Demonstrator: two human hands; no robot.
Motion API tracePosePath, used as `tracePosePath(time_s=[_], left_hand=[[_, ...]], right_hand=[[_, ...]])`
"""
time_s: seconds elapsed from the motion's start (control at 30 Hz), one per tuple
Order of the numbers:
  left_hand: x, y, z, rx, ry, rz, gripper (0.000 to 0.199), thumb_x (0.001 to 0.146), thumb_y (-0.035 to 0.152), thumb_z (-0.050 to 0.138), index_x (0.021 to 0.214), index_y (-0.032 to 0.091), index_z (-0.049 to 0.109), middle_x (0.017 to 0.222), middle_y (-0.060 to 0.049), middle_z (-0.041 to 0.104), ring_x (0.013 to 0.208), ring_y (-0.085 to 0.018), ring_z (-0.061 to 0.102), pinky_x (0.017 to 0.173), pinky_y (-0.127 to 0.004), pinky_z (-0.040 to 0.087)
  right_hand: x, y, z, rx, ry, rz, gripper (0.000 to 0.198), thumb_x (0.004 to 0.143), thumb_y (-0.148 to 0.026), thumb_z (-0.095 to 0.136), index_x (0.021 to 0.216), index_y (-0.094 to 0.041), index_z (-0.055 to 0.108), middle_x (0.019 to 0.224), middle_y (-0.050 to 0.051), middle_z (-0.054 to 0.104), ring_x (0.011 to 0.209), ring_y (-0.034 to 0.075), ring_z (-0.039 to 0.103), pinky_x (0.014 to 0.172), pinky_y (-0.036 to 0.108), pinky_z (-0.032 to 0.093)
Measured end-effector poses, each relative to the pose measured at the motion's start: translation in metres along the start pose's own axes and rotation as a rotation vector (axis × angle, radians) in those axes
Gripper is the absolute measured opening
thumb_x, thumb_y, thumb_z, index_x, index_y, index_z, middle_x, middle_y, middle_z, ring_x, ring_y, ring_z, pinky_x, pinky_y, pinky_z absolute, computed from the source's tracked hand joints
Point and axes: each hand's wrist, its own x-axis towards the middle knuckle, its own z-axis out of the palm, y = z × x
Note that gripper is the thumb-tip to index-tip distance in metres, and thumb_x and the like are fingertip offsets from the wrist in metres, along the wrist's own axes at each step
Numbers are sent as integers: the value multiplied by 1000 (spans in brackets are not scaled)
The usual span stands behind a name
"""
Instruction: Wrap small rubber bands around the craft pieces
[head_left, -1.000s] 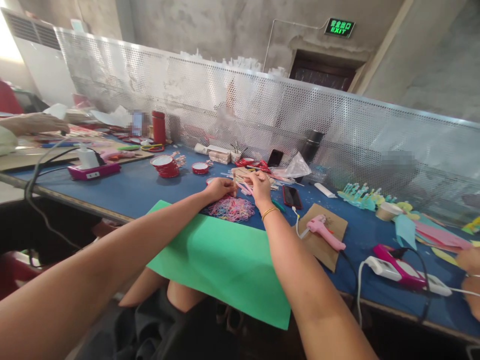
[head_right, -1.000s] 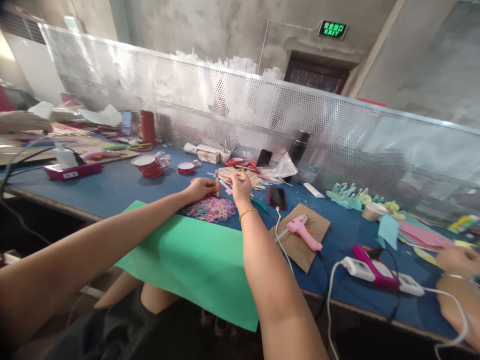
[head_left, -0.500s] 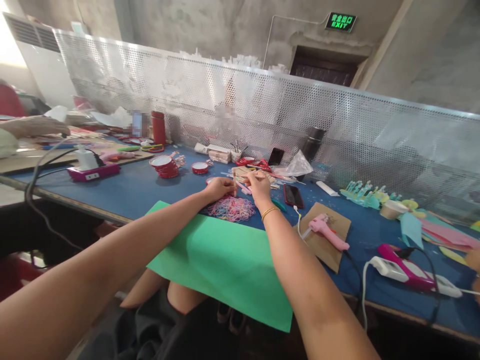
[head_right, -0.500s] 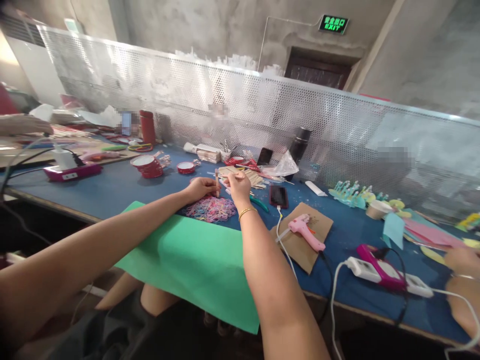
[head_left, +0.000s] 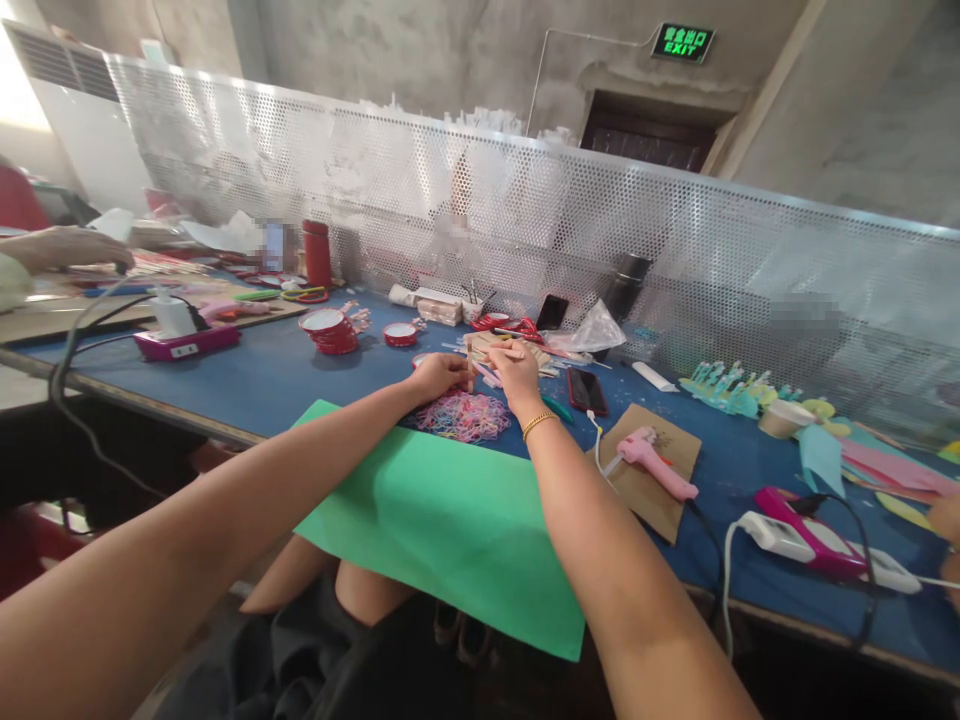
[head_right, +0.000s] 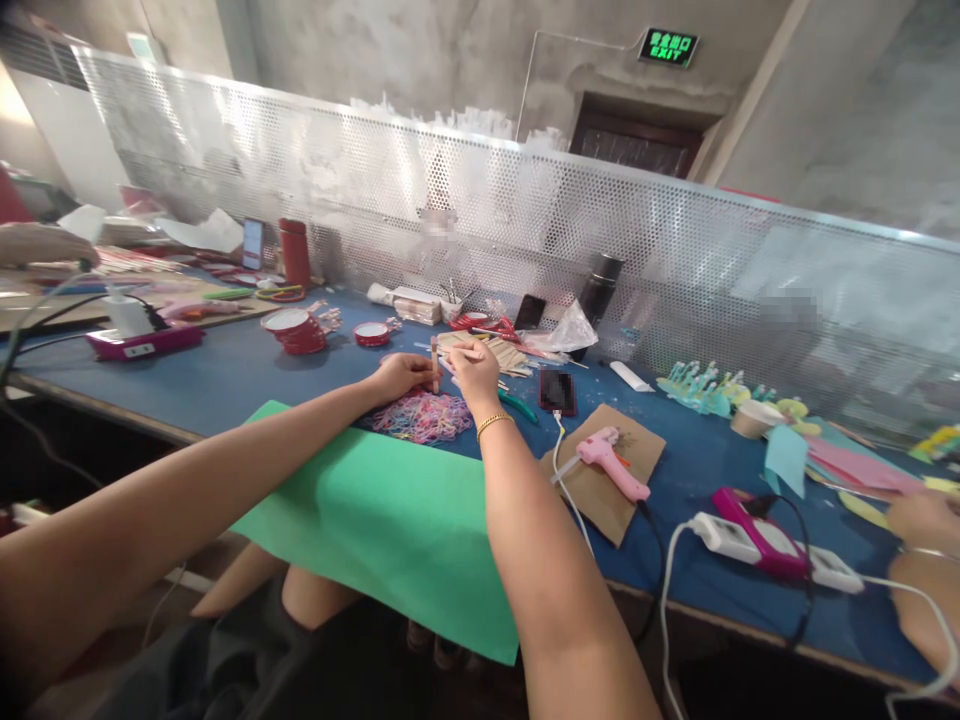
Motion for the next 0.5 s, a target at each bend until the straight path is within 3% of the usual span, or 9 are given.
tracePosePath(time_s=[0.2, 0.5], left_hand=[[1, -2, 1, 11, 16, -4, 18, 75, 35, 70, 71, 17, 72, 65, -2, 72, 58, -15, 64, 61, -26, 52], [3, -5, 1, 5, 14, -9, 18, 74, 36, 69, 73, 18, 72, 67, -1, 73, 61, -15, 65, 62, -25, 52]], right_hand=[[0, 1, 0, -47, -9, -13, 18, 73, -35, 64, 65, -20, 57, 63, 0, 71, 55, 11, 63, 50, 19, 48], [1, 6, 1, -54, -56, -23, 17, 76, -34, 64, 70, -21, 58, 71, 0, 73, 65, 12, 68, 59, 21, 54]])
